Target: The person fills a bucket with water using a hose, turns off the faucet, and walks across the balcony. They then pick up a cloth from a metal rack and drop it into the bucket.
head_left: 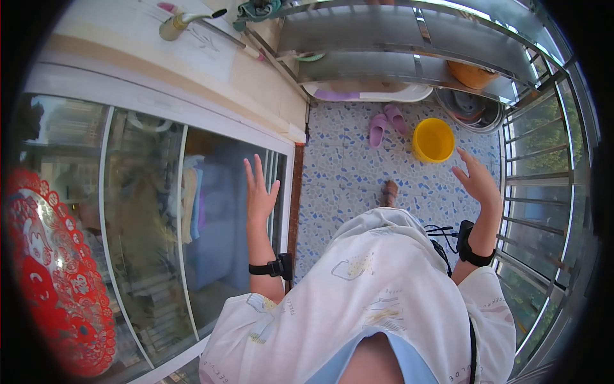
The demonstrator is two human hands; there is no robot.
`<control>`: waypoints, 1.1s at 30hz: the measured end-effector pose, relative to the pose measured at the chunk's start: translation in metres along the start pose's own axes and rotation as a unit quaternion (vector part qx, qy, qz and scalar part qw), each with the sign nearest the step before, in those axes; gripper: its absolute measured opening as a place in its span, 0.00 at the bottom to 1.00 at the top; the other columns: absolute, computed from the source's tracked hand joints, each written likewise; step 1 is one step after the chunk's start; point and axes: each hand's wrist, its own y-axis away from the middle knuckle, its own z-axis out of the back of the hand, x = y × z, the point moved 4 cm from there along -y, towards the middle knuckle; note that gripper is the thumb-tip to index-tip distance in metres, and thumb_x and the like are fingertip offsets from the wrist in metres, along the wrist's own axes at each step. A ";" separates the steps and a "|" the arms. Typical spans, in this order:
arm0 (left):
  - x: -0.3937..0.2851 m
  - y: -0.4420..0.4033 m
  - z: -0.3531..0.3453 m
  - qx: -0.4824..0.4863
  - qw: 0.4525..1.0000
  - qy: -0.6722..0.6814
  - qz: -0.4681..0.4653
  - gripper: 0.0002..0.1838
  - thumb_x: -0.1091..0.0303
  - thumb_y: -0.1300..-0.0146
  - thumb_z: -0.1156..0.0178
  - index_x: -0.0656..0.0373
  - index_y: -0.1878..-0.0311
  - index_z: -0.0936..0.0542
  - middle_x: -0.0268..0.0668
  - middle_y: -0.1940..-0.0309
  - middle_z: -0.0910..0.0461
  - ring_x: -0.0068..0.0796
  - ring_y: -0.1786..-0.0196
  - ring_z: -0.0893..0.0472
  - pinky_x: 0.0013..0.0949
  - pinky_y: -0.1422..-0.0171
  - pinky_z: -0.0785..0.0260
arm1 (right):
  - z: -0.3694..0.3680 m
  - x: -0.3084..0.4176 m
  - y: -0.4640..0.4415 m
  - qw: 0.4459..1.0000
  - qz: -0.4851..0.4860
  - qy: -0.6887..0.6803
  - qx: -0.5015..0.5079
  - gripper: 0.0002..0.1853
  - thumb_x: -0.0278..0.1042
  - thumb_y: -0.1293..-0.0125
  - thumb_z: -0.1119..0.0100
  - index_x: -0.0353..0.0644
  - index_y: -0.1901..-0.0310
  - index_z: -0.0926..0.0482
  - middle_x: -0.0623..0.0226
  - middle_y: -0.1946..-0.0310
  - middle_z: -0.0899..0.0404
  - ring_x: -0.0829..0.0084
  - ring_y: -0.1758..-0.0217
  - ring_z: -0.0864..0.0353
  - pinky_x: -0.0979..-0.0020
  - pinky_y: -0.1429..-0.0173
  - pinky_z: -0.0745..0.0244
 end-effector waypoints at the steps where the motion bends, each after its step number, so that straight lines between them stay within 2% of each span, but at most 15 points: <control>1: -0.010 -0.014 0.004 0.006 1.000 -0.001 0.006 0.48 0.65 0.36 0.39 0.40 0.20 0.59 0.52 0.21 0.65 0.57 0.23 0.48 0.47 0.27 0.39 | 0.005 -0.003 -0.010 1.000 -0.002 -0.013 -0.001 0.29 0.42 0.29 0.43 0.44 0.30 0.35 0.50 0.35 0.28 0.56 0.32 0.29 0.61 0.31 0.34; 6: -0.067 -0.076 0.026 -0.019 0.999 -0.018 -0.030 0.48 0.64 0.36 0.38 0.40 0.20 0.59 0.52 0.21 0.62 0.59 0.25 0.44 0.47 0.28 0.38 | 0.025 -0.029 -0.046 0.999 0.012 -0.035 -0.039 0.28 0.40 0.30 0.43 0.42 0.31 0.34 0.50 0.36 0.27 0.54 0.33 0.28 0.61 0.31 0.34; 8: -0.088 -0.095 0.034 -0.054 0.994 -0.037 -0.087 0.48 0.63 0.36 0.38 0.39 0.20 0.59 0.53 0.22 0.61 0.58 0.26 0.43 0.47 0.28 0.39 | 0.034 -0.039 -0.056 0.997 0.023 -0.047 -0.056 0.28 0.40 0.31 0.43 0.40 0.32 0.33 0.49 0.38 0.26 0.53 0.35 0.27 0.61 0.31 0.34; 9: -0.097 -0.102 0.038 -0.056 0.994 -0.040 -0.087 0.48 0.63 0.36 0.38 0.39 0.20 0.59 0.53 0.22 0.61 0.58 0.26 0.43 0.47 0.28 0.39 | 0.037 -0.046 -0.062 0.996 0.022 -0.057 -0.064 0.28 0.40 0.31 0.43 0.40 0.32 0.33 0.49 0.37 0.27 0.53 0.35 0.27 0.61 0.31 0.34; 11: -0.116 -0.110 0.043 -0.014 0.999 -0.020 -0.043 0.47 0.64 0.34 0.40 0.43 0.20 0.58 0.49 0.21 0.62 0.52 0.21 0.53 0.47 0.23 0.48 | 0.042 -0.050 -0.072 0.995 0.025 -0.071 -0.070 0.28 0.39 0.31 0.43 0.40 0.32 0.33 0.50 0.37 0.27 0.53 0.35 0.27 0.62 0.31 0.34; 14: -0.125 -0.116 0.043 -0.007 0.999 -0.016 -0.041 0.47 0.62 0.35 0.39 0.44 0.20 0.58 0.49 0.21 0.62 0.52 0.21 0.53 0.47 0.23 0.49 | 0.049 -0.051 -0.087 0.995 0.023 -0.055 -0.078 0.28 0.39 0.31 0.43 0.41 0.32 0.33 0.50 0.38 0.26 0.53 0.35 0.27 0.62 0.32 0.33; 17: -0.120 -0.119 0.037 -0.014 0.999 -0.005 -0.048 0.47 0.62 0.35 0.39 0.44 0.20 0.58 0.49 0.21 0.61 0.51 0.21 0.53 0.47 0.22 0.49 | 0.048 -0.046 -0.100 0.995 0.037 -0.047 -0.075 0.28 0.40 0.32 0.43 0.42 0.31 0.33 0.50 0.39 0.25 0.52 0.36 0.26 0.61 0.33 0.33; 18: -0.116 -0.121 0.033 -0.014 0.999 -0.006 -0.046 0.47 0.62 0.35 0.39 0.44 0.20 0.58 0.49 0.21 0.61 0.51 0.21 0.53 0.47 0.22 0.49 | 0.047 -0.040 -0.106 0.998 0.018 -0.035 -0.044 0.29 0.40 0.31 0.43 0.42 0.31 0.34 0.50 0.38 0.26 0.53 0.35 0.27 0.61 0.32 0.33; 20: -0.109 -0.122 0.029 -0.028 0.997 -0.042 -0.058 0.49 0.64 0.37 0.38 0.42 0.20 0.59 0.53 0.22 0.60 0.57 0.24 0.46 0.47 0.26 0.41 | 0.044 -0.032 -0.115 1.000 0.002 -0.021 -0.010 0.29 0.39 0.31 0.42 0.42 0.30 0.35 0.50 0.36 0.28 0.54 0.34 0.28 0.61 0.32 0.34; 27: -0.091 -0.142 0.026 -0.024 0.998 -0.014 -0.052 0.49 0.64 0.37 0.38 0.43 0.20 0.59 0.55 0.22 0.60 0.60 0.24 0.46 0.48 0.26 0.41 | 0.047 0.009 -0.143 0.999 0.030 -0.014 -0.003 0.28 0.40 0.29 0.43 0.42 0.30 0.35 0.53 0.35 0.28 0.55 0.32 0.29 0.63 0.30 0.35; 29: -0.082 -0.154 0.029 -0.007 0.999 0.011 -0.035 0.47 0.62 0.34 0.39 0.44 0.20 0.59 0.50 0.21 0.61 0.53 0.21 0.52 0.47 0.23 0.48 | 0.048 0.024 -0.149 0.999 0.022 -0.027 -0.002 0.28 0.40 0.29 0.44 0.43 0.30 0.35 0.54 0.35 0.28 0.56 0.32 0.29 0.63 0.29 0.35; 31: -0.068 -0.167 0.033 -0.011 0.999 0.014 -0.034 0.47 0.62 0.35 0.39 0.43 0.20 0.59 0.50 0.21 0.61 0.53 0.21 0.52 0.47 0.23 0.47 | 0.046 0.034 -0.160 0.998 0.045 -0.025 -0.037 0.28 0.39 0.31 0.44 0.42 0.31 0.34 0.50 0.39 0.26 0.52 0.34 0.28 0.61 0.31 0.34; 33: -0.051 -0.177 0.040 -0.012 0.999 0.015 -0.025 0.47 0.62 0.35 0.39 0.43 0.20 0.59 0.51 0.21 0.61 0.54 0.22 0.51 0.47 0.23 0.47 | 0.049 0.052 -0.175 0.996 0.070 -0.008 -0.047 0.28 0.39 0.31 0.43 0.43 0.31 0.34 0.50 0.38 0.26 0.52 0.34 0.28 0.61 0.31 0.34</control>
